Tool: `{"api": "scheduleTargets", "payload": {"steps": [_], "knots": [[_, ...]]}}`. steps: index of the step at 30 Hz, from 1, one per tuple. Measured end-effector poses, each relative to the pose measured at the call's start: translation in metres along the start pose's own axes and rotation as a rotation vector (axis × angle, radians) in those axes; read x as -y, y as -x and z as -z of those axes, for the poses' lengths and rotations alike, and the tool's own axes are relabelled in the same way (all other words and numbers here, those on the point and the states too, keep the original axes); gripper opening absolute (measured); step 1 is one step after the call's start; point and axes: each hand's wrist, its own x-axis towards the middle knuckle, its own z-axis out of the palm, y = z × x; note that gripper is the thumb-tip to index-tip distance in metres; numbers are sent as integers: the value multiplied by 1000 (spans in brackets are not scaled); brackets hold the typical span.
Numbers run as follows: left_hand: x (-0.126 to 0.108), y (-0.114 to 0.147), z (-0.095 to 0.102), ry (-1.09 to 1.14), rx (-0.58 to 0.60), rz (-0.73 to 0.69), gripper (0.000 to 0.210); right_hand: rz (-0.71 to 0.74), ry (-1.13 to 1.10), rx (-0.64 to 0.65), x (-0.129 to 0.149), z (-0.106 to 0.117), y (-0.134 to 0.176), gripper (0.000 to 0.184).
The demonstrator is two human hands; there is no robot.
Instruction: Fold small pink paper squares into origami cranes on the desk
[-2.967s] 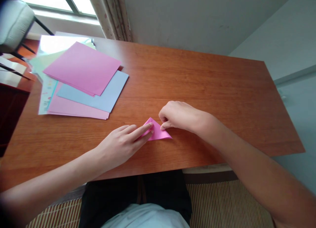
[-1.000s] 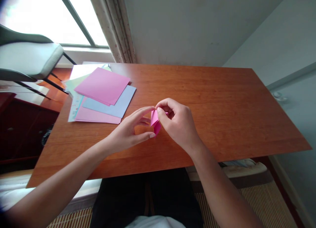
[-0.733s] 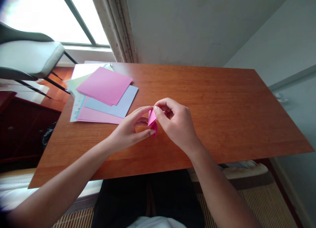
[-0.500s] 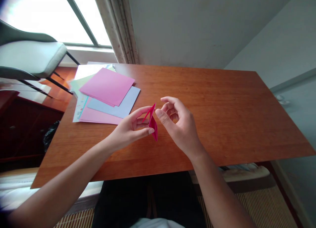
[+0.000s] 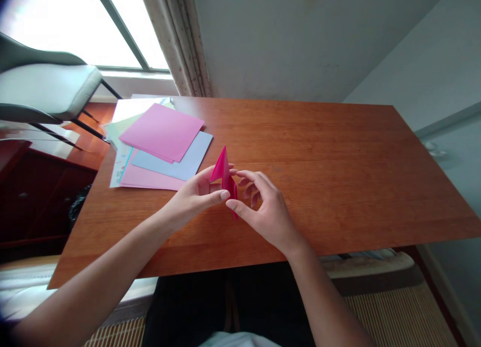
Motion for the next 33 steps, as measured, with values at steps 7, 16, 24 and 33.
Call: {"api": "scheduleTargets", "payload": {"steps": [7,16,24,33], "knots": [[2,0,-1,18,-4,23,58,-5,4,21,-1,-3,0,40],[0,1,-2,14,-18,19,59,-7,86,-34,-3,-1,2,29],[8,0,-1,-32,-60,-24,65,117,318,-107,1,-10,0,34],[8,3,-5,-127,-23,-69,64,127,555,-129,1,-17,-4,31]]}}
